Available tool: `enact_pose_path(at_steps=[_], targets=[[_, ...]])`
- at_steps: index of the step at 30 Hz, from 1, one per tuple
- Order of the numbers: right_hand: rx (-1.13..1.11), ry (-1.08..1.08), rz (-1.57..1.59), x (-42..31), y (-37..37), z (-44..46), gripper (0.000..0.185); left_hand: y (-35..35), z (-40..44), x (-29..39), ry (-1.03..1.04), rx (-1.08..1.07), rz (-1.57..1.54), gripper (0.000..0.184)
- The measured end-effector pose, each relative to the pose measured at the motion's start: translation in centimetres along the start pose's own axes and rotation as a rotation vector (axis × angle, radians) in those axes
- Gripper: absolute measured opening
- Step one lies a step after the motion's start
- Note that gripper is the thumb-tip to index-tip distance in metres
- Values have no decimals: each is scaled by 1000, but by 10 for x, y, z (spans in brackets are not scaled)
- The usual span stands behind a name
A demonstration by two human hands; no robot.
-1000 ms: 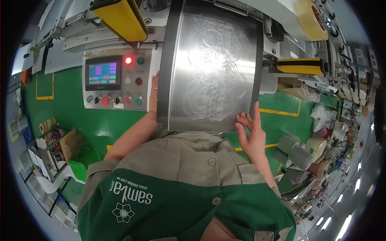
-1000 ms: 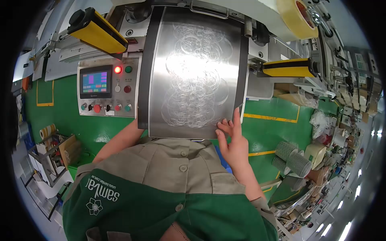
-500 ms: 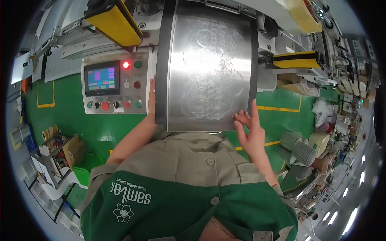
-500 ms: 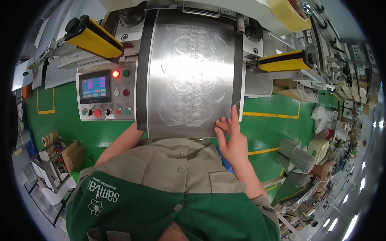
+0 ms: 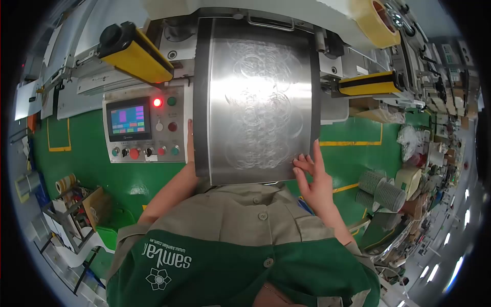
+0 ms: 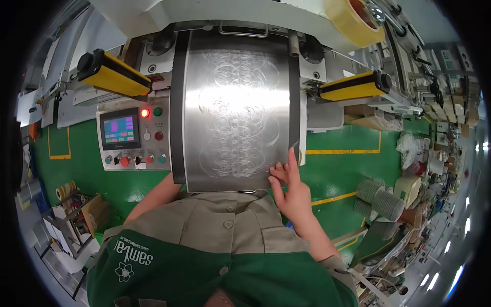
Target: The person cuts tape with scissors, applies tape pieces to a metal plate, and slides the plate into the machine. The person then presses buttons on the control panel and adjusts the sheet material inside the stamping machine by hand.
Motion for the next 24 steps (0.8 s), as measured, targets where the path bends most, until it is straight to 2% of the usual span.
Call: enact_pose_path(at_steps=[24], targets=[[40, -39, 70, 9, 2, 0, 78, -32, -19, 39, -76, -54, 556, 61]])
Point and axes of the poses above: each hand's wrist, its own z-axis towards the middle knuckle, its own y-axis out of the palm, x = y × z, the point moved 2 cm from there along z, towards the middle knuckle, and after that the axes turned 14 degrees about y, right-handed, at the moved point
